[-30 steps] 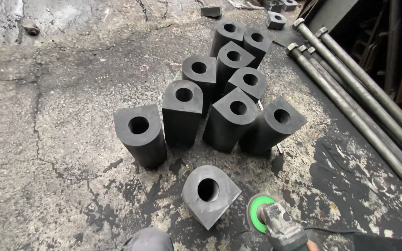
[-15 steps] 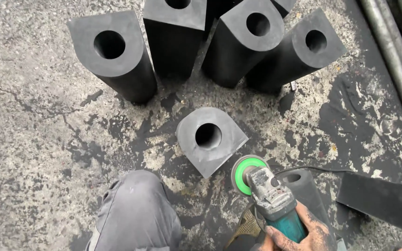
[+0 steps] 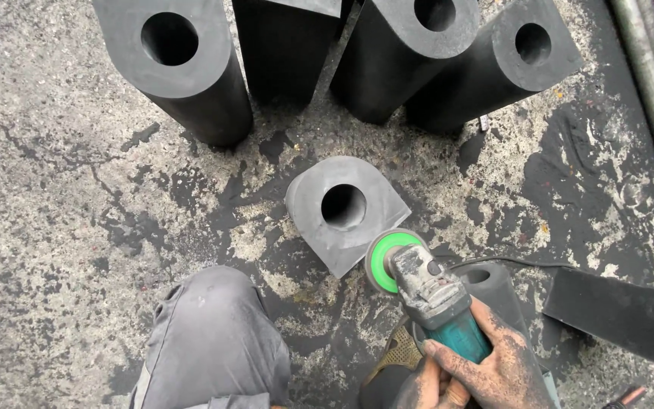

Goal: Grind the edges of industrial rubber or plastic semi-circular components using a power grinder.

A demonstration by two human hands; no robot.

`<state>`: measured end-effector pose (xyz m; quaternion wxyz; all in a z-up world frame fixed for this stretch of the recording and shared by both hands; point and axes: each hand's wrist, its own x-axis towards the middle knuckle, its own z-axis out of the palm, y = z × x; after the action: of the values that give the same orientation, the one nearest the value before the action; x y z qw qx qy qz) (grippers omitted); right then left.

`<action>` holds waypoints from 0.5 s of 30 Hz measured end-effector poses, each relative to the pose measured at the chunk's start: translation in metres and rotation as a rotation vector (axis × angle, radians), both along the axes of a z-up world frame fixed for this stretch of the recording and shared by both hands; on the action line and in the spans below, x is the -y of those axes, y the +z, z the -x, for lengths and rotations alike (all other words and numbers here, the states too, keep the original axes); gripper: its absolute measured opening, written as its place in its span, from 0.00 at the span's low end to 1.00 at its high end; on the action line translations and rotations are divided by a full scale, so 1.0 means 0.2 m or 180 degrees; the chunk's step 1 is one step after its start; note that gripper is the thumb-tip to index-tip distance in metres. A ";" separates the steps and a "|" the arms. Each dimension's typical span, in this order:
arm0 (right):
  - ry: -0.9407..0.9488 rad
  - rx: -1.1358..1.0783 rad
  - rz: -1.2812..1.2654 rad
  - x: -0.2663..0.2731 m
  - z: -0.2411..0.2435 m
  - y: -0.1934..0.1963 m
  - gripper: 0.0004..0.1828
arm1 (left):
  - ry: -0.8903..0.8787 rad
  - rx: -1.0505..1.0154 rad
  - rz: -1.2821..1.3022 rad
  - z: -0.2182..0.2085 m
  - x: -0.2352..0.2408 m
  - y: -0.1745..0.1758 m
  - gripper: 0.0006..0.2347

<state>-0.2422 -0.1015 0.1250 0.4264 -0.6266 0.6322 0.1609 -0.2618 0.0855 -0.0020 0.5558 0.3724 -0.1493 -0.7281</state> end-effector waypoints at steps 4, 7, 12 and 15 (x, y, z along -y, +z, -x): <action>-0.0350 -0.0424 -0.0112 0.04 -0.10 0.07 0.44 | -0.0148 -0.0200 -0.0153 -0.32 0.28 0.18 0.34; 0.0179 0.0045 0.0173 0.00 -0.02 0.01 0.49 | -0.0185 -0.0222 -0.0261 -0.40 0.31 0.26 0.34; 0.0390 0.0237 0.0169 -0.01 0.10 -0.07 0.48 | -0.0300 -0.0260 -0.0474 -0.48 0.35 0.36 0.34; 0.0053 -0.0099 -0.0022 0.01 0.11 -0.06 0.47 | -0.0394 -0.0315 -0.0629 -0.49 0.34 0.39 0.34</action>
<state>-0.2635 -0.1028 0.1138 0.4174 -0.6278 0.6329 0.1764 -0.1644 0.0181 0.0760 0.4771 0.3791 -0.0720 -0.7896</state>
